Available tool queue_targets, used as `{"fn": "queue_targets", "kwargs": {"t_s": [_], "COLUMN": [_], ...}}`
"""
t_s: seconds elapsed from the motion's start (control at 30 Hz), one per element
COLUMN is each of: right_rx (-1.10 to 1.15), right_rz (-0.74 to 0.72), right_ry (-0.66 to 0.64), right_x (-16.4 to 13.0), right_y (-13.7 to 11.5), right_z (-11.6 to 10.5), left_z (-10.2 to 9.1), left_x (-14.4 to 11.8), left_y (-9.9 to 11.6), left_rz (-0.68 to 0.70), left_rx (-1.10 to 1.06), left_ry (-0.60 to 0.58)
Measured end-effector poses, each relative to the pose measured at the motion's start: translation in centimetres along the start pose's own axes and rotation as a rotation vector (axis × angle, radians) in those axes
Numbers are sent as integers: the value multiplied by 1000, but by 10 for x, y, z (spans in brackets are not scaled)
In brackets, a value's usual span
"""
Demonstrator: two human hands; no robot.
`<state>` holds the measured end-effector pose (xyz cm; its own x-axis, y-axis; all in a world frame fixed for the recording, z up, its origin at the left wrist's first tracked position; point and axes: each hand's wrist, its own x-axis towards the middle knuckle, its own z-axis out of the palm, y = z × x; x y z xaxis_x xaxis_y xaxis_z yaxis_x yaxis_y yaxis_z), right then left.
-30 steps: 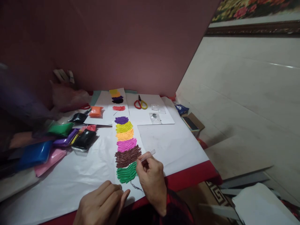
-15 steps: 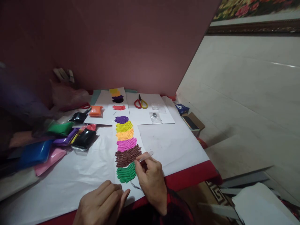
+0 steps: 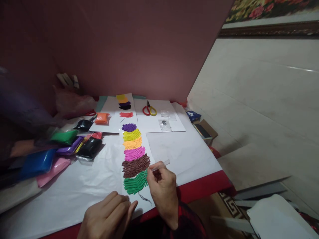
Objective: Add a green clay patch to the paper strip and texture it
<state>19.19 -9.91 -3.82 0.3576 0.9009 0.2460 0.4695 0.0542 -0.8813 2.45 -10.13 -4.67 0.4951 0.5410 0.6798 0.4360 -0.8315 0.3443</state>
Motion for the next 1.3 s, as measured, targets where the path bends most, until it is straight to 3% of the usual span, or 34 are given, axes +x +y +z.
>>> {"fn": "queue_targets", "kwargs": {"t_s": [0.2,0.63,0.9,1.03,1.3], "right_rx": [-69,-169,-8,17,-15], "right_rz": [2,1,-93,-200,-195], "right_ry": [-36,21,177,77,-1], "right_x": [0,2,-9,-23,-25], "right_y": [0,-3,-2,-3,-4], "right_z": [-1,3,-3,-8,-8], "left_z": [-2,-1,2,1,-1], "left_x": [5,4,-2,-2,4], "left_y": [2,1,-1,0,2], "left_rz": [13,10,-2,-1,7], "left_rx": [10,-10,-14,-28,-33], "left_ry": [46,47,-8,-10,34]}}
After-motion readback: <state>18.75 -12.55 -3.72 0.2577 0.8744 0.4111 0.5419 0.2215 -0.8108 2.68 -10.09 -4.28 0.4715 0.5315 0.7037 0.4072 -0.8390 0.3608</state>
